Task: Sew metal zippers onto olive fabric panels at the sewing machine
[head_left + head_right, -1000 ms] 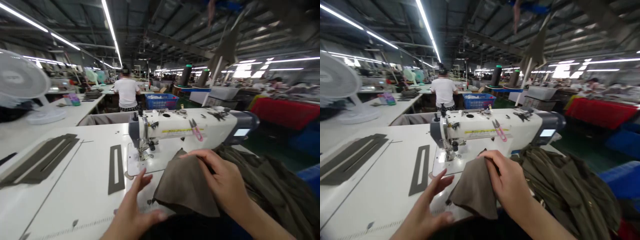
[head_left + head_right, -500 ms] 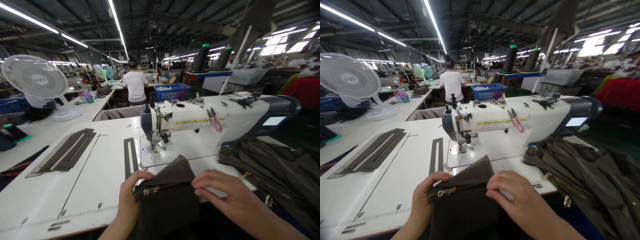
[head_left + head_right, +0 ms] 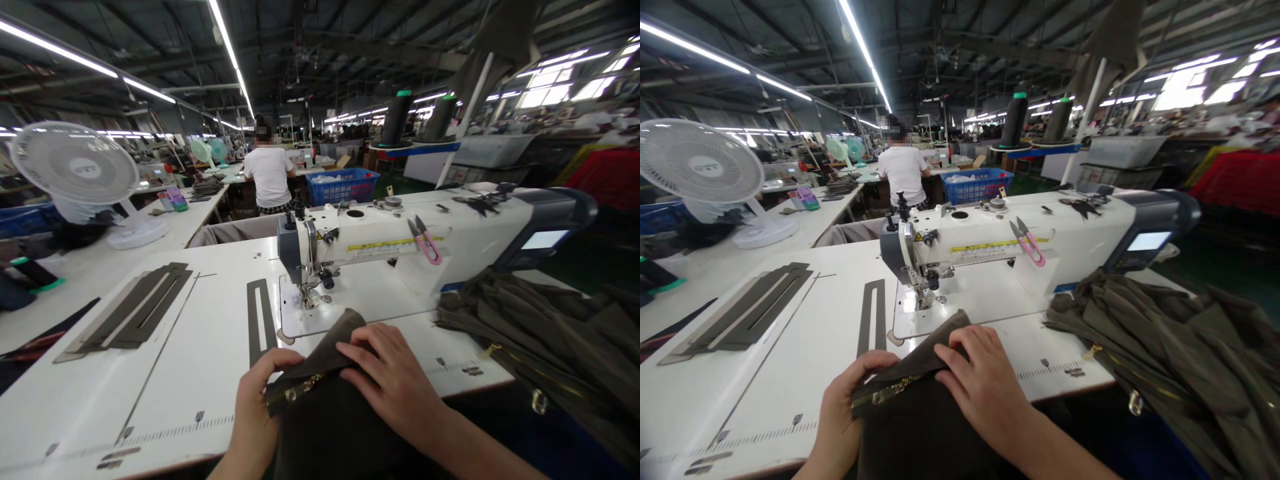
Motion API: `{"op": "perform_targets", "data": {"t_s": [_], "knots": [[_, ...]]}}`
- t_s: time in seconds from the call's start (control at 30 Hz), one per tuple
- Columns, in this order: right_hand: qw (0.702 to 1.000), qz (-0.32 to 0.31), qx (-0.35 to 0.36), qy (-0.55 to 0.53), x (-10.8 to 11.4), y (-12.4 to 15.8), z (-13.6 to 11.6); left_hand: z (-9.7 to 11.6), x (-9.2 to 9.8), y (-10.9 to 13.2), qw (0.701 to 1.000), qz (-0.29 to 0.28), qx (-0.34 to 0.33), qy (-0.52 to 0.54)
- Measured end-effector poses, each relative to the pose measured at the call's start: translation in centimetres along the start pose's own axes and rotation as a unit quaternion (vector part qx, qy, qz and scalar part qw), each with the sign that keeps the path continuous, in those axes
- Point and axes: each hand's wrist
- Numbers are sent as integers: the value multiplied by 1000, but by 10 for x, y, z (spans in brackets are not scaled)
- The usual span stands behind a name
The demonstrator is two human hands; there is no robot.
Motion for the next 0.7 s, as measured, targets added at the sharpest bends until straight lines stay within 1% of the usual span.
{"op": "perform_targets", "data": {"t_s": [0.03, 0.1, 0.13, 0.17, 0.23, 0.3, 0.37, 0.43, 0.47, 0.53, 0.57, 0.63, 0.7], "knots": [[1000, -10, -4, -2, 1, -1, 3, 1, 1, -1, 1000, -12, -24, -2], [999, -41, -10, -25, 7, -6, 9, 3, 5, -4, 996, -52, -76, -13], [997, -61, -16, -37, 13, -10, 12, 6, 9, -5, 992, -78, -96, -18], [995, -84, -24, -47, 21, -14, 14, 8, 13, -6, 989, -106, -101, -21], [988, -134, -40, -59, 40, -22, 16, 14, 22, -7, 985, -158, -71, 4], [983, -171, -43, -59, 59, -30, 15, 18, 26, -5, 981, -184, -16, 62], [981, -186, -18, -49, 75, -38, 13, 23, 23, -2, 978, -179, 37, 100], [981, -192, 10, -35, 85, -46, 11, 27, 14, -1, 976, -186, 75, 87], [980, -198, 6, -26, 90, -49, 11, 30, 9, -2, 974, -198, 86, 70], [975, -219, -40, -8, 99, -53, 15, 36, -2, -6, 974, -210, 79, 43], [969, -237, -72, -6, 104, -54, 18, 39, -6, -8, 976, -204, 63, 38], [952, -275, -129, -27, 116, -55, 26, 44, -11, -13, 983, -175, 26, 43], [943, -285, -156, -68, 131, -55, 31, 48, -15, -15, 987, -150, 1, 51]]}}
Point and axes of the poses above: each hand's wrist, its own y-axis away from the middle knuckle, its own x-axis out of the back of the hand, z = x × y
